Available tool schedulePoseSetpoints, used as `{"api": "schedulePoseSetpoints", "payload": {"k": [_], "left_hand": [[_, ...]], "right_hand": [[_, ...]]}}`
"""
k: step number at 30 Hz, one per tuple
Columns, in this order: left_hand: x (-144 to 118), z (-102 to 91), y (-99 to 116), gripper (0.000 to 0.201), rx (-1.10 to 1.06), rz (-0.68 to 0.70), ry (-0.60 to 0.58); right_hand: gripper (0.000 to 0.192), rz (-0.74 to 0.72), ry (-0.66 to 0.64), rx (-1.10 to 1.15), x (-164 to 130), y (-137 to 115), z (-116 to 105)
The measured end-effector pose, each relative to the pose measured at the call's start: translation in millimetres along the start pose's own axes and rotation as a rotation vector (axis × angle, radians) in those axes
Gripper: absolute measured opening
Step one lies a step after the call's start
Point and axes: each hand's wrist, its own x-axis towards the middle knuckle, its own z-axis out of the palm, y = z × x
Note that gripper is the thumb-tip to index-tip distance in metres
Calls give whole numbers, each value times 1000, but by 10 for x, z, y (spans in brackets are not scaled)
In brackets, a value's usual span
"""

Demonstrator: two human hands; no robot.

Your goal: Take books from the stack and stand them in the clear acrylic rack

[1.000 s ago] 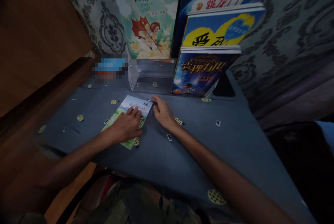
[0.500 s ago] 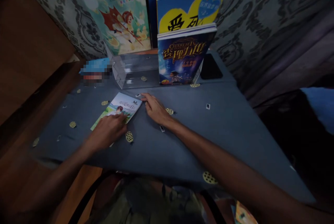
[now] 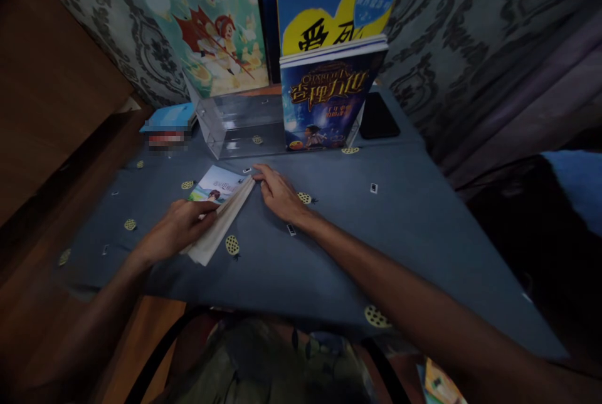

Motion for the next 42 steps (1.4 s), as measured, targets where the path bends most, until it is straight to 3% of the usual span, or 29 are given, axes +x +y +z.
{"api": "schedulePoseSetpoints", "payload": {"k": [7, 13, 19, 23, 28, 34, 42], "left_hand": [[-17, 9, 45, 32, 32, -13, -9], [-41, 183, 198, 28, 212, -67, 18], [-72, 328, 254, 31, 339, -54, 59], [46, 378, 53, 33, 351, 33, 135], [394, 329, -340, 37, 291, 67, 183], [598, 206, -597, 39, 226, -20, 138], [465, 294, -947, 44, 140, -38, 205]], "right_hand": [[50, -6, 4, -6, -4, 4, -2], [47, -120, 64, -150, -46, -116, 5], [33, -248, -121, -344, -84, -269, 40], [28, -250, -133, -421, -97, -304, 71], [29, -213, -119, -483, -166, -375, 147], [57, -172, -196, -511, -239, -346, 279], [63, -146, -296, -407, 287, -50, 356]]}}
